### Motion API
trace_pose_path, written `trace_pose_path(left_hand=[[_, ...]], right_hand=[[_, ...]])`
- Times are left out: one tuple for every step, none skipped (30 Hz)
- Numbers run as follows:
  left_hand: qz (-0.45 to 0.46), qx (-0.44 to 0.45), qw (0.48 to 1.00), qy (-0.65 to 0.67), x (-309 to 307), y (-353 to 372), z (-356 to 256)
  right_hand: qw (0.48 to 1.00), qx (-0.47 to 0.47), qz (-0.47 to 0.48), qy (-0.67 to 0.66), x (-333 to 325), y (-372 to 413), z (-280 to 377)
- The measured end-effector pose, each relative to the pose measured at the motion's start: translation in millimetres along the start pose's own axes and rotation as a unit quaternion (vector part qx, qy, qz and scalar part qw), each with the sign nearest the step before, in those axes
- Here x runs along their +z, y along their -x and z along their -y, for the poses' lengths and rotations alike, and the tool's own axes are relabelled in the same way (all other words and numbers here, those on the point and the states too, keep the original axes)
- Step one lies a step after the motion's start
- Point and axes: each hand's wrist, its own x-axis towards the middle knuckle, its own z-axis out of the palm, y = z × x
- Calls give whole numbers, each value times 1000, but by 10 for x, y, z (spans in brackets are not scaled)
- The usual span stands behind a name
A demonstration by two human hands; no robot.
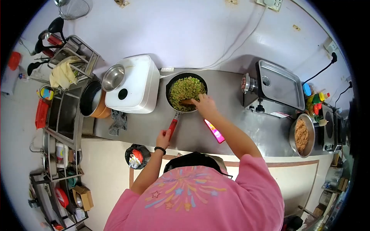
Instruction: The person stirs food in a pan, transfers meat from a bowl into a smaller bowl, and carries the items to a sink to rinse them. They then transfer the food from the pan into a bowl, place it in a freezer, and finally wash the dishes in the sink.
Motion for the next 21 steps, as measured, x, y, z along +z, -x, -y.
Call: trace_pose_path(left_hand=[[11,-32,999,-10,-32,25,-70],[23,-64,997,-19,-50,33,-132],[25,-67,997,-19,-67,-5,-135],[22,-63,998,4,-101,-54,-123],[17,-58,998,29,-116,-113,-133],[14,-61,998,32,-118,-152,-192],[27,-54,998,27,-135,-165,-287],[37,-48,998,23,-150,-201,-357],[44,-49,998,14,-120,-261,-386],[28,-54,998,21,-79,-291,-436],[18,-70,997,19,-42,-316,-496],[9,-85,996,18,-65,-345,-524],[-7,-89,996,23,-105,-427,-426],[-78,-18,997,-13,-106,-545,-240],[-142,53,987,-52,-137,-545,-247],[-181,27,982,-49,-213,-534,-238],[-212,4,976,-47,-347,-467,-329],[-223,-16,972,-67,-471,-469,-248],[-232,-32,968,-88,-598,-456,-142],[-296,4,952,-78,-665,-309,-77],[-258,-54,959,-103,-823,-263,97]], right_hand=[[984,-85,-159,-1,-151,-3,-9],[984,-83,-157,-2,-323,43,-4],[986,-39,-146,-73,-506,162,14],[981,6,-131,-142,-599,323,46],[980,51,-110,-158,-618,510,51],[976,93,-91,-174,-640,703,30],[973,114,-67,-187,-613,880,-4],[970,132,-44,-200,-542,1035,-42],[963,150,-41,-219,-441,1177,-65],[956,166,-38,-240,-369,1287,-70],[954,175,-33,-240,-376,1360,-50],[953,185,-28,-239,-393,1412,-24],[954,169,-27,-245,-397,1456,-8],[950,194,-14,-242,-401,1509,1],[945,225,1,-236,-404,1558,-5],[946,225,1,-235,-386,1616,-29],[947,232,40,-217,-346,1716,-59],[946,244,79,-197,-307,1818,-89],[943,248,104,-198,-263,1911,-115],[940,266,101,-190,-242,1981,-127],[934,258,165,-182,-234,2033,-125]])
